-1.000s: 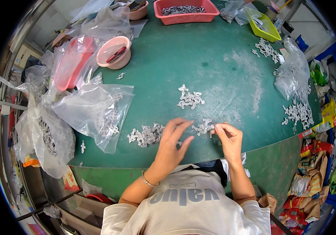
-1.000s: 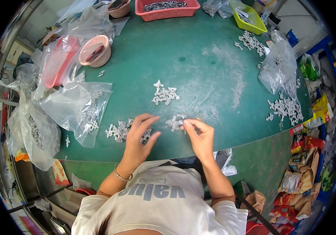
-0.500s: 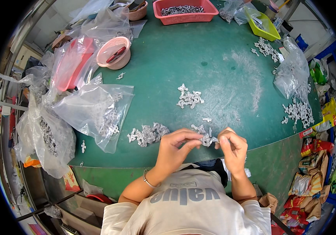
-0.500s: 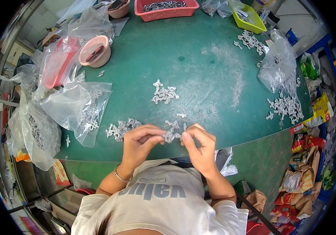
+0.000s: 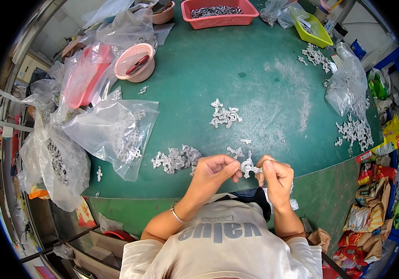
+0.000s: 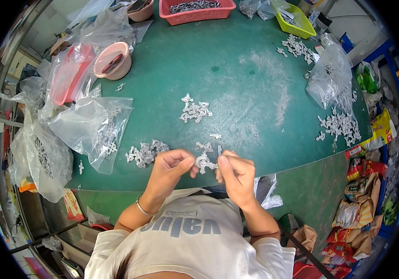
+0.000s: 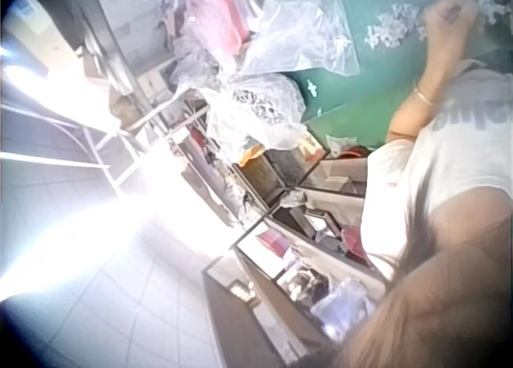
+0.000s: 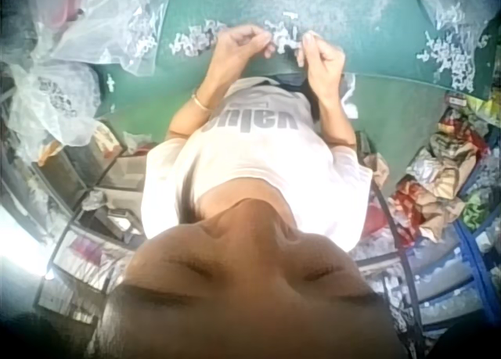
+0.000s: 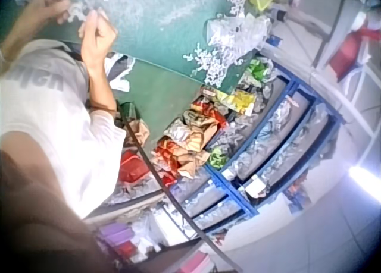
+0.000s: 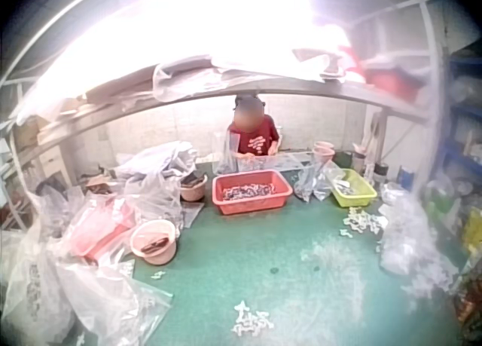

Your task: The person sorts small cross-shaped metal components by hand on a green work surface, placing them into a small plastic bag and clearing others to the side.

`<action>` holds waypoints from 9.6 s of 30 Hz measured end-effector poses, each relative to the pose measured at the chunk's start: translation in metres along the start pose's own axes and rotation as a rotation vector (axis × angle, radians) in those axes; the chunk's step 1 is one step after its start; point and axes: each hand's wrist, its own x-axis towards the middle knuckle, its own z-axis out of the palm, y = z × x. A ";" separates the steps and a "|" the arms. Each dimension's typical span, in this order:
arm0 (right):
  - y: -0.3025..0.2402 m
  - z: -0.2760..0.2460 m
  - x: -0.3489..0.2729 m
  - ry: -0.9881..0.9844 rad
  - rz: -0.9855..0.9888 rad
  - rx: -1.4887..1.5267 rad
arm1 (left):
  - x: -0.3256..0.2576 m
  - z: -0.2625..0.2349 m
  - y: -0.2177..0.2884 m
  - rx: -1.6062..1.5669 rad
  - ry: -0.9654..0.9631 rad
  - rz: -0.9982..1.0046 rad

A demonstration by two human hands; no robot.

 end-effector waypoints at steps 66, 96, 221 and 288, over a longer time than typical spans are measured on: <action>-0.006 0.000 0.001 -0.059 -0.090 -0.072 | -0.009 0.001 0.023 0.676 0.069 0.505; -0.010 -0.001 -0.002 -0.156 -0.127 0.137 | -0.026 0.016 0.025 0.641 -0.117 0.649; 0.012 0.001 0.036 0.011 0.222 0.131 | 0.020 -0.047 0.022 1.028 0.118 0.413; -0.020 0.005 -0.001 -0.071 -0.065 0.267 | -0.001 0.003 0.037 -0.070 -0.101 0.046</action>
